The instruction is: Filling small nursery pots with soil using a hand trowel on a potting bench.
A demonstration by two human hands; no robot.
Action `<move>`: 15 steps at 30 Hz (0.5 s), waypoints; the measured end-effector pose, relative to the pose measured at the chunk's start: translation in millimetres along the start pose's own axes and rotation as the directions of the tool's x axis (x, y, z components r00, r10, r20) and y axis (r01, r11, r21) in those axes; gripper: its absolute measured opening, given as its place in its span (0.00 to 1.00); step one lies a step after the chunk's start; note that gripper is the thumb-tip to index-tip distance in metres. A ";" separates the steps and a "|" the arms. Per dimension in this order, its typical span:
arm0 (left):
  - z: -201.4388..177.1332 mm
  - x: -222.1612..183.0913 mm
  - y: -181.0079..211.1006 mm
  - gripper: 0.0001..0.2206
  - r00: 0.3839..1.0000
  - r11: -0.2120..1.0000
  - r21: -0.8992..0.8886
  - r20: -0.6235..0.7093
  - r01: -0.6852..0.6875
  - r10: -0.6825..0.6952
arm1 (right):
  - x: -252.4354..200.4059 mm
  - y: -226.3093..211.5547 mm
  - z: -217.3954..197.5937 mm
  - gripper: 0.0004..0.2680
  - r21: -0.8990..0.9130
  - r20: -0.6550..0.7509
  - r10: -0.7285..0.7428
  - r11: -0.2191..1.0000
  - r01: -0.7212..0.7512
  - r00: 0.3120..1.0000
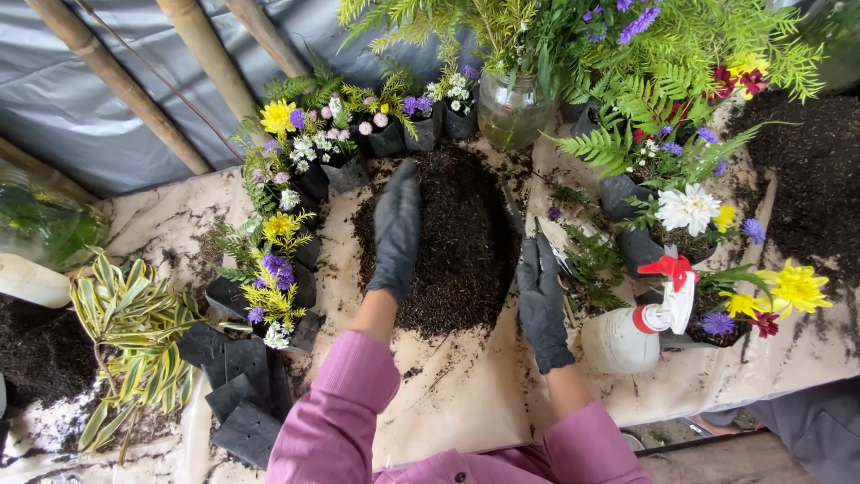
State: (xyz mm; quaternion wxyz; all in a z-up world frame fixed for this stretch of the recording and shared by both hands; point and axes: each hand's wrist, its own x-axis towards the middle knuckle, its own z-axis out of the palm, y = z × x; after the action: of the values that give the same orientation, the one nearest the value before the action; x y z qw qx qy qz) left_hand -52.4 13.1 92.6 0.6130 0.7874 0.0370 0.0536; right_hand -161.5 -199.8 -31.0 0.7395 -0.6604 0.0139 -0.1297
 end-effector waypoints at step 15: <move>-17.7 -26.3 -174.3 0.25 0.867 0.993 0.009 -0.488 0.121 -0.101 | -40.2 45.0 -24.0 0.17 0.984 0.179 0.277 -0.033 -0.177 0.944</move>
State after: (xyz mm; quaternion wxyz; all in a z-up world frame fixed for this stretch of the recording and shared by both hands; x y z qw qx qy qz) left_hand -79.5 69.7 -73.2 0.5704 0.7571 0.2359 0.2137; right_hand -197.2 -210.4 -84.3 0.9964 0.0658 0.0531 -0.0027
